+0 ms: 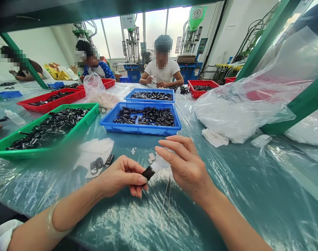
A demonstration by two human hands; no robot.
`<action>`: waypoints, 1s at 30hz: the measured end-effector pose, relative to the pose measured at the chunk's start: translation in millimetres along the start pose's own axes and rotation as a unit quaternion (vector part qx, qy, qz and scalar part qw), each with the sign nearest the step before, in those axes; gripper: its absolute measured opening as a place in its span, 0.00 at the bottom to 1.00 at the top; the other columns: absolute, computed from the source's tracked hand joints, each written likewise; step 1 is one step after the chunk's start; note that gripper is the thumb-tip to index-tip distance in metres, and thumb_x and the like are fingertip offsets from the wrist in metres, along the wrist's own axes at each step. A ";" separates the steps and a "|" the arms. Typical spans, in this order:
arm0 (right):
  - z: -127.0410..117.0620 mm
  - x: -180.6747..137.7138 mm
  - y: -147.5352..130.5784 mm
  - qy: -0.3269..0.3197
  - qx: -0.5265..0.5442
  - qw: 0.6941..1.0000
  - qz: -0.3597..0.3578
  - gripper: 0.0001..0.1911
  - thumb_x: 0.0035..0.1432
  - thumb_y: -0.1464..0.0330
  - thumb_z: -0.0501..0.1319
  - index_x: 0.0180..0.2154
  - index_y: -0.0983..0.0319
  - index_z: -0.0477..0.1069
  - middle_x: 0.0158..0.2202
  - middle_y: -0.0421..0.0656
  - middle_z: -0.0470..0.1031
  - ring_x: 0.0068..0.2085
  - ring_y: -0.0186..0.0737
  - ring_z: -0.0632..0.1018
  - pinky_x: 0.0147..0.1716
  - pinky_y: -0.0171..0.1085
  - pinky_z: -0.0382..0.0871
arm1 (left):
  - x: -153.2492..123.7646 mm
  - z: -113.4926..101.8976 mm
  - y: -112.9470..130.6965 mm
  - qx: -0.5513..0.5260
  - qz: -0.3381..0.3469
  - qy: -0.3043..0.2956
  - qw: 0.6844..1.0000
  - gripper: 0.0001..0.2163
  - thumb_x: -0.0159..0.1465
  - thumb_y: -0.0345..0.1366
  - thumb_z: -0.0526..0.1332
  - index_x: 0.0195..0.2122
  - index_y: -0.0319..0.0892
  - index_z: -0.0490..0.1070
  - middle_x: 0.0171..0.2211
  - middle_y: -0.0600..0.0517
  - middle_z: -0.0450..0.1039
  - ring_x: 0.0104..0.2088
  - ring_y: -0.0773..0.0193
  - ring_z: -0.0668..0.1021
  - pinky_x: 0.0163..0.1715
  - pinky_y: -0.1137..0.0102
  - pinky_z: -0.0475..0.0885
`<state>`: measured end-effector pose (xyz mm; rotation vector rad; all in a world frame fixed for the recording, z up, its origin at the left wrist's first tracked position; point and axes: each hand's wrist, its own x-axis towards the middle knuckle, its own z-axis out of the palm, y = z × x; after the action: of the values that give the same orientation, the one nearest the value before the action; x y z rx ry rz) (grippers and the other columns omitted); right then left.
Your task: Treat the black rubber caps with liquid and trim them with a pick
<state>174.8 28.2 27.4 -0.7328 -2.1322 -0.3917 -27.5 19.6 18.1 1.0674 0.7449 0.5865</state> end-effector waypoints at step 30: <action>15.8 -17.9 21.0 -0.053 0.039 0.921 0.384 0.13 0.47 0.66 0.63 0.38 0.61 0.70 0.31 0.44 0.76 0.29 0.44 0.76 0.25 0.39 0.69 | 1.1 -3.4 6.9 -0.054 0.097 0.180 0.977 0.10 0.45 0.33 0.70 0.28 0.35 0.77 0.26 0.48 0.76 0.24 0.68 0.78 0.24 0.79 0.71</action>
<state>187.0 46.1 4.0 -1.4780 -1.7582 0.1595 -30.0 24.9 23.2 0.9503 0.9159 0.9946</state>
